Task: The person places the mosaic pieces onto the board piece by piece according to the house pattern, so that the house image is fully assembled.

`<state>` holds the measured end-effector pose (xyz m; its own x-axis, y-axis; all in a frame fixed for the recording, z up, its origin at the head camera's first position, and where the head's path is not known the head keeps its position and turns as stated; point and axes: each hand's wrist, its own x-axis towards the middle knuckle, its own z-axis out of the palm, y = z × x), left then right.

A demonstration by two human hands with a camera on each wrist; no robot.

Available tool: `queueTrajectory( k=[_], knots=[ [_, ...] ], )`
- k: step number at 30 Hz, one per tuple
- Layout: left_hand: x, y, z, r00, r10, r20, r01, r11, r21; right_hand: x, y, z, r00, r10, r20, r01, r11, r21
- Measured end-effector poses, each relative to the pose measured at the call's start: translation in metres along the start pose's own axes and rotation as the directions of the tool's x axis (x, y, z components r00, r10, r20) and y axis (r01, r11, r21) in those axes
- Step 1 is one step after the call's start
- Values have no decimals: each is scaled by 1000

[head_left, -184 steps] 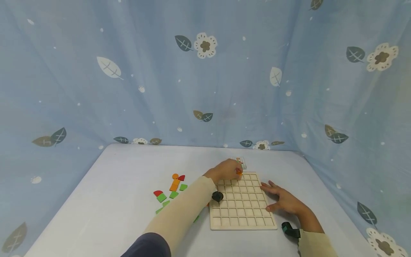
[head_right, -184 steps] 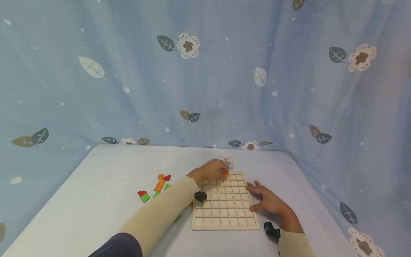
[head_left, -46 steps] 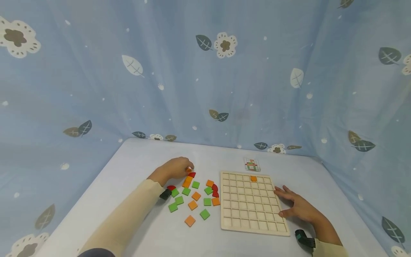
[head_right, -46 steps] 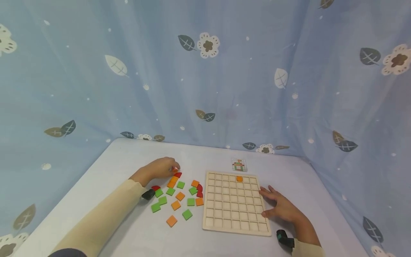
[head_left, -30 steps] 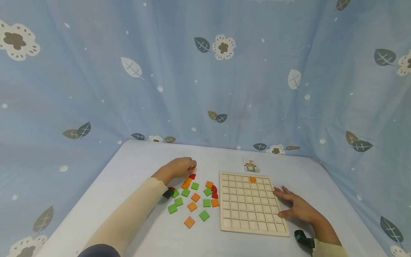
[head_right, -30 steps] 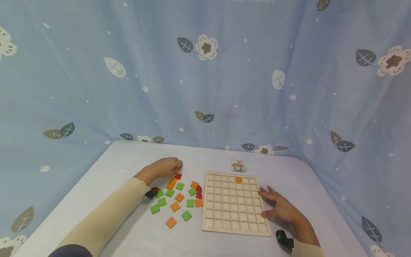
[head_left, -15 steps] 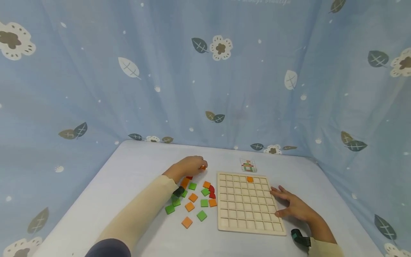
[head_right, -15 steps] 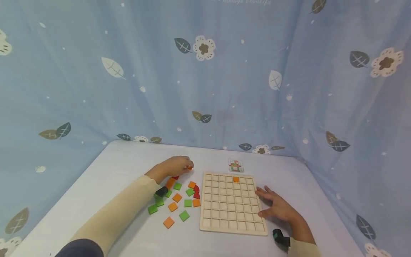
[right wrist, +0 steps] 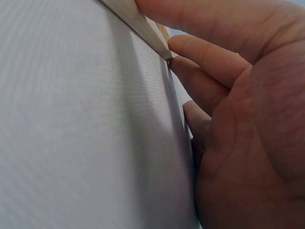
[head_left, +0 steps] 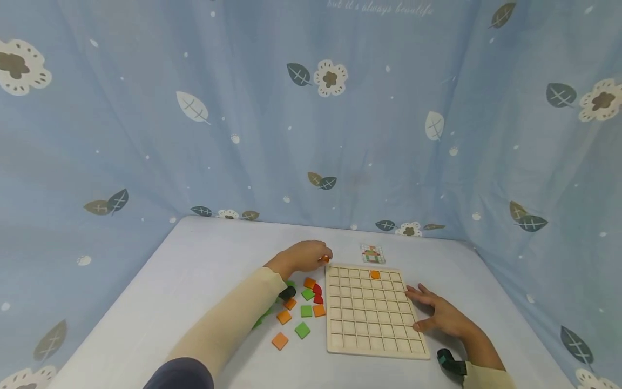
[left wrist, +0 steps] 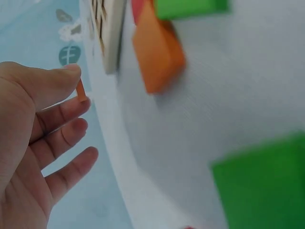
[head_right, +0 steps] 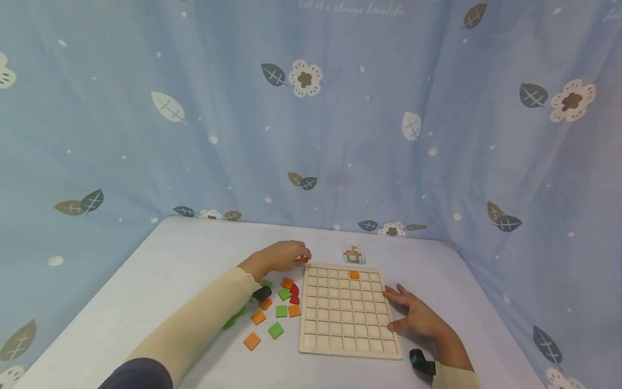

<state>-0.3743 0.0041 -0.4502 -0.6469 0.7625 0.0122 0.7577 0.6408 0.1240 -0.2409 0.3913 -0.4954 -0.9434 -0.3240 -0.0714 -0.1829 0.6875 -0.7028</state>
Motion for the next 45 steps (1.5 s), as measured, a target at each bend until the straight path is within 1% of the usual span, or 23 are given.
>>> queueTrajectory(
  k=[3,8,15,21,24,27,30,35,41,45],
  knots=[
    [6,8,-4,1000,11,-2,-11,1000,-10,0,0,0,1000,0,-4,0,1000,-13],
    [17,20,-7,1000,26,12,-26,999,-21,0,1,-1,1000,-5,-4,5,1000,-26],
    [30,32,-3,999,42,28,-41,998,-48,1,2,0,1000,9,-3,-9,1000,-17],
    [41,44,0,995,95,15,-94,994,-54,-1,1,-2,1000,0,-12,0,1000,-17],
    [47,47,6,994,105,10,-104,992,-67,0,2,-1,1000,4,-13,-5,1000,-20],
    [51,51,11,995,100,9,-99,991,-91,1,5,0,1000,17,-18,-18,999,-35],
    [56,55,16,995,99,9,-98,990,-97,2,6,0,999,26,-19,-27,999,-45],
    [63,59,19,994,110,2,-110,990,-93,2,4,0,999,28,-16,-29,999,-32],
    [68,63,21,992,123,-8,-123,985,-122,0,3,-1,1000,16,-16,-17,1000,-14],
    [71,66,22,992,128,-11,-128,987,-96,1,4,0,999,20,-26,-20,1000,-15]
  ],
)
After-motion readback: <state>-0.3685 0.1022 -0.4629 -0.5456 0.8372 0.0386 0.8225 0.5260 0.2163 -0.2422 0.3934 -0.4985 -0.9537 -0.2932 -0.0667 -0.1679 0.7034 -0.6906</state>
